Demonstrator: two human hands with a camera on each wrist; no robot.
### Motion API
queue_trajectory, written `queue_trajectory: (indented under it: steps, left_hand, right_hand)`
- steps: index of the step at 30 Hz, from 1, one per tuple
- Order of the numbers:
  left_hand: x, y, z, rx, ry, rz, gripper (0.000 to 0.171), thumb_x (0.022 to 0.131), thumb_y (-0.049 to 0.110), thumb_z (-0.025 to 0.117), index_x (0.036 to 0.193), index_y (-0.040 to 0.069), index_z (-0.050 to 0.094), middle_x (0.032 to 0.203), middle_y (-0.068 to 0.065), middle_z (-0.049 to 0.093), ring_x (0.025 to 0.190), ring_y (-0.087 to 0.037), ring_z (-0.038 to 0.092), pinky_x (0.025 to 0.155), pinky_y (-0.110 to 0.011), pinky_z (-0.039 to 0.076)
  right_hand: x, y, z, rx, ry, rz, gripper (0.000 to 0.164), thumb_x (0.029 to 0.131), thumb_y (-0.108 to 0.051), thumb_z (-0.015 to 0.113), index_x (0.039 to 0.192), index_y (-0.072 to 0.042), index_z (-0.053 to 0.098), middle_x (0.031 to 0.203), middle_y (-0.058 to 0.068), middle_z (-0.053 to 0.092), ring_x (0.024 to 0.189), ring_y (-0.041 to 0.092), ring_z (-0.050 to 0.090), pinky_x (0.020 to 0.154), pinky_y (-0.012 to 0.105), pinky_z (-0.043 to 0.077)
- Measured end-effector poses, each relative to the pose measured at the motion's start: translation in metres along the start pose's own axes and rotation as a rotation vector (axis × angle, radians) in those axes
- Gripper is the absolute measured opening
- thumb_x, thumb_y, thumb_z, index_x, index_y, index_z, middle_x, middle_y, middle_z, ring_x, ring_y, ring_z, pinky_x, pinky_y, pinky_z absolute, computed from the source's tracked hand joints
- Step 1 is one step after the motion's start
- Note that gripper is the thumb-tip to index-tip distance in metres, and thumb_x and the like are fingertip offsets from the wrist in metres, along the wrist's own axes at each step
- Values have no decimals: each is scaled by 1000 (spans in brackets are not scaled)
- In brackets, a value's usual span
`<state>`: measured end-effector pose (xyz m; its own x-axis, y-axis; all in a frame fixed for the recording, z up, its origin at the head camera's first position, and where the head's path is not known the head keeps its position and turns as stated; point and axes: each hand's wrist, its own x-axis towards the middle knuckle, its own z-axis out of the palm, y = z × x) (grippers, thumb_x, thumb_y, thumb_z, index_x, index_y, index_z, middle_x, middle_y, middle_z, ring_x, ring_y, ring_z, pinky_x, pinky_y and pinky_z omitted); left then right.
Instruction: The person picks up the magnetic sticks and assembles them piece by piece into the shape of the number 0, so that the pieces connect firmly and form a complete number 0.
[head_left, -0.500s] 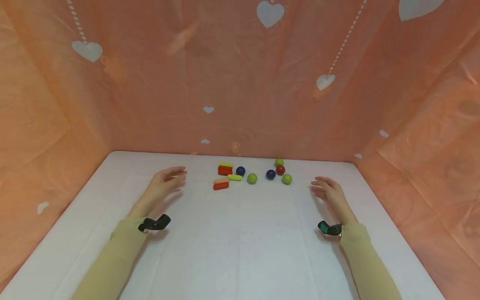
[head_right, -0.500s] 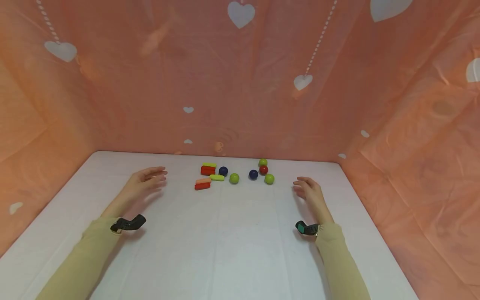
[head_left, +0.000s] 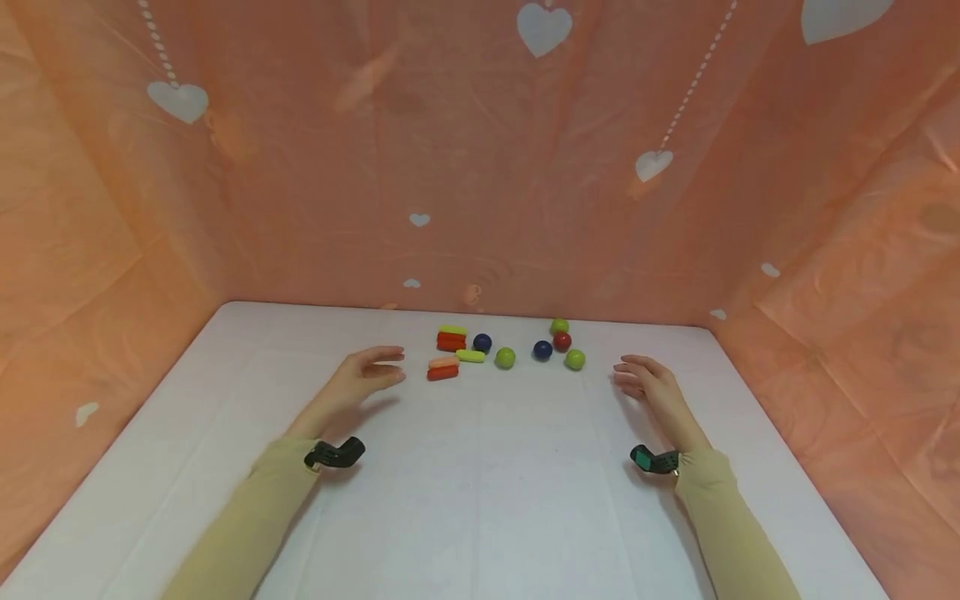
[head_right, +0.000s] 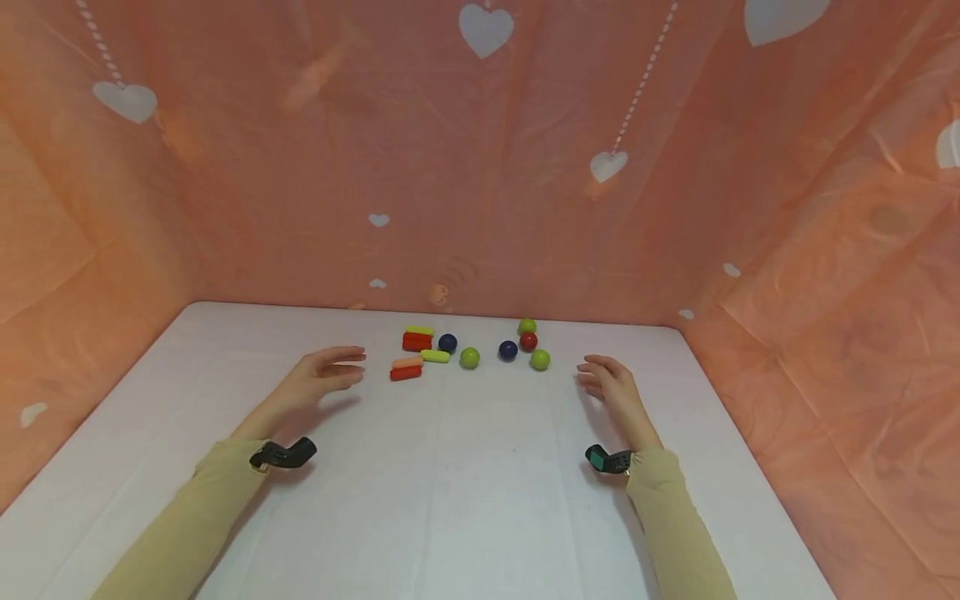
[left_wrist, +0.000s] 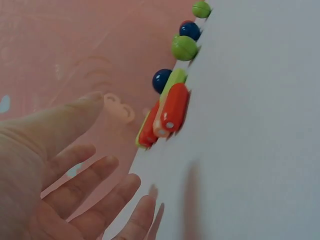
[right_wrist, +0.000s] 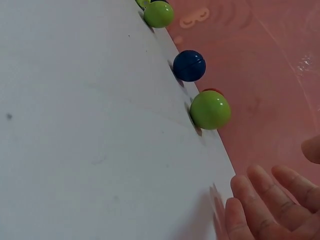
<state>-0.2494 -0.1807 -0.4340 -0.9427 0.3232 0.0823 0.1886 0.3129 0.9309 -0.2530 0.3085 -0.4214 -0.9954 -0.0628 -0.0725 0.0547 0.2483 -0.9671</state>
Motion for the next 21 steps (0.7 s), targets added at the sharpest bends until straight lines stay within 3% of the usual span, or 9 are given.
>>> queue_trajectory:
  steps: [4,9,21]
  left_hand:
    - [2,3,11,-22,-5,-61,63,86,30,73,139,7,47,139,-11,48,122,-30,50,101,-48,40]
    - [6,3,25,-43,-23,-107,65,83,30,76,139,12,48,139,-6,48,123,-29,48,100,-46,42]
    - [21,10,48,126,-12,-40,54,84,16,75,134,11,54,130,-7,55,107,-27,57,92,-39,49]
  right_hand:
    - [3,-3,2,-27,-13,-1,53,105,-32,36,143,5,31,138,26,43,124,34,48,102,35,41]
    - [7,-6,5,-22,-15,-5,52,105,-30,36,143,5,32,138,26,43,125,35,47,103,38,40]
    - [15,-11,12,-30,-3,-1,53,104,-33,41,141,4,37,136,24,45,123,35,48,105,42,36]
